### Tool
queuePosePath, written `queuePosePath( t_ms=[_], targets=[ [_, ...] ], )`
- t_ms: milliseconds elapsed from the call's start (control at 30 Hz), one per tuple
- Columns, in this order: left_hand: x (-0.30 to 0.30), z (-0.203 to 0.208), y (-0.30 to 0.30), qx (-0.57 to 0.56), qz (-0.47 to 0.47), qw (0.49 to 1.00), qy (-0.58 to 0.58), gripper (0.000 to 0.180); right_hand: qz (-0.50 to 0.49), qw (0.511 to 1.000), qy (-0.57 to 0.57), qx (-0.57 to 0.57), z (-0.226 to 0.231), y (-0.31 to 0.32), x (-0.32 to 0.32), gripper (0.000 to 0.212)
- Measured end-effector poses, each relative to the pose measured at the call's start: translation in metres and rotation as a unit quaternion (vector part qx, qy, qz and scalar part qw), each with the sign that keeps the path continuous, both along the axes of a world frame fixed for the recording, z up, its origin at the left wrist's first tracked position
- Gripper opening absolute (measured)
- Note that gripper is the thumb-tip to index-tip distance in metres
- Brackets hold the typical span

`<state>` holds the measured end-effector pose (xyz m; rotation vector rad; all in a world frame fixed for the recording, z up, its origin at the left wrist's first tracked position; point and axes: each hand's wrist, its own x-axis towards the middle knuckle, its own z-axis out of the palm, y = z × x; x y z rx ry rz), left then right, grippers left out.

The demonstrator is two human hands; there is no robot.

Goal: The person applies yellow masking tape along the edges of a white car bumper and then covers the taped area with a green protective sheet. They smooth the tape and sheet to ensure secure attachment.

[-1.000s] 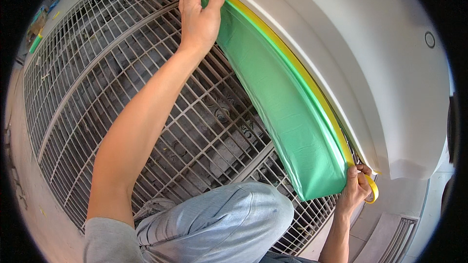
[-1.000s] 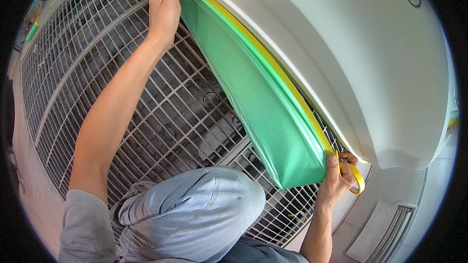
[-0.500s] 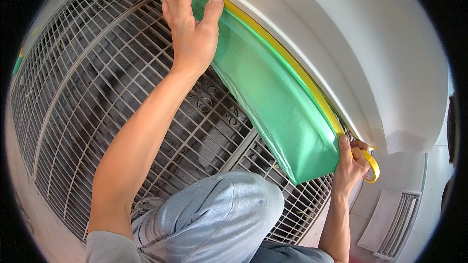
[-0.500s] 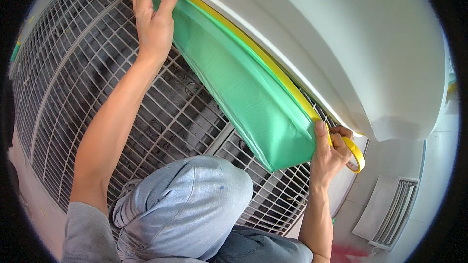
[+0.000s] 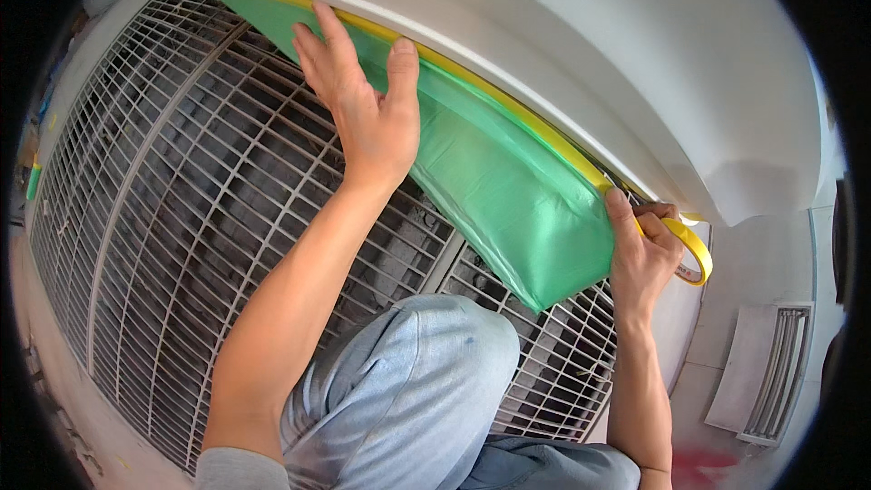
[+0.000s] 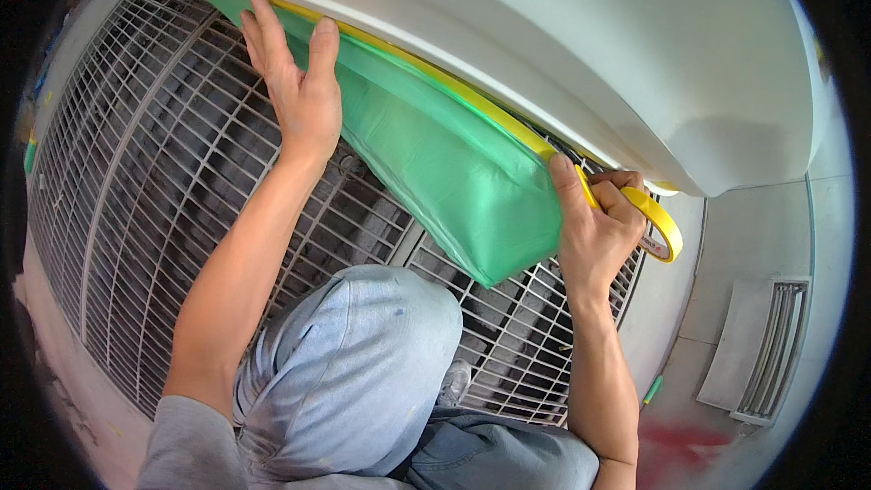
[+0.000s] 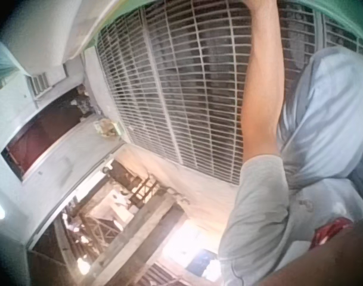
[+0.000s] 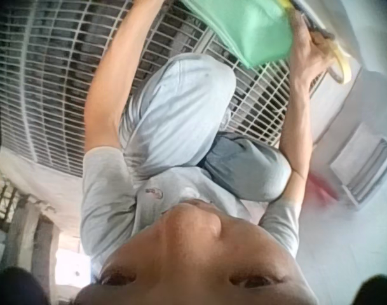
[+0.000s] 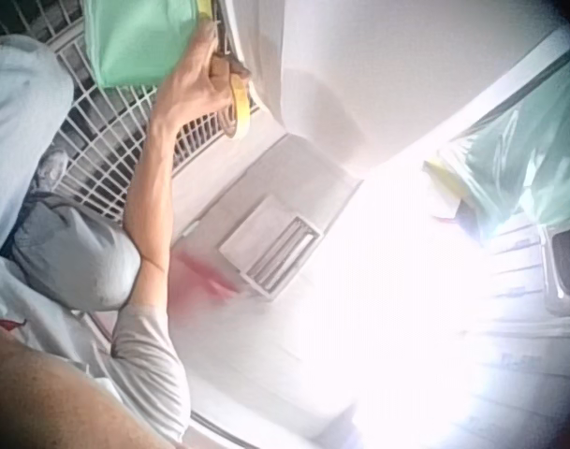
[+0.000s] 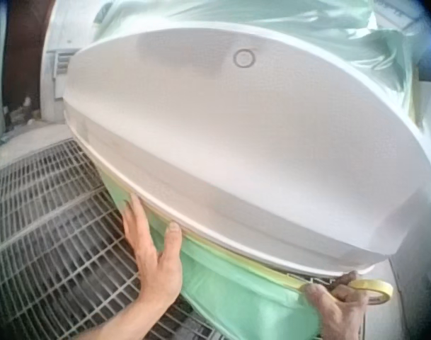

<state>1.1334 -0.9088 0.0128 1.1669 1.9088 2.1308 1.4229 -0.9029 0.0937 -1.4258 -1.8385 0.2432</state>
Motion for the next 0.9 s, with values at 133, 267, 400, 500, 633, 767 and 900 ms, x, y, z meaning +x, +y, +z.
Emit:
queuePosePath(
  t_ms=[133,267,400,500,633,767,900],
  targets=[
    [0.008,0.002,-0.001,-0.011,-0.002,1.0,0.006,0.097,0.022,1.0,0.017,0.008,-0.004,0.0,0.004,0.054],
    [0.016,0.003,-0.002,-0.016,-0.005,1.0,0.008,0.097,0.035,0.999,-0.001,0.011,-0.005,-0.002,0.008,0.053],
    [0.024,0.003,-0.003,-0.014,-0.011,1.0,0.015,0.098,0.051,0.998,-0.007,0.029,-0.002,-0.006,0.013,0.053],
    [0.027,0.003,-0.003,-0.026,-0.004,1.0,0.014,0.098,0.053,0.998,-0.016,0.028,0.002,-0.007,0.025,0.054],
    [0.034,0.005,-0.001,-0.038,0.012,0.999,0.007,0.094,0.023,1.0,-0.009,0.0,0.002,-0.002,0.059,0.055],
    [0.044,0.006,0.002,-0.032,0.014,0.999,-0.008,0.091,-0.023,1.0,0.001,-0.001,-0.001,0.011,0.099,0.056],
    [0.057,0.006,0.003,-0.033,0.023,0.999,-0.008,0.09,-0.028,1.0,0.01,-0.001,-0.002,0.018,0.125,0.058]
  ],
)
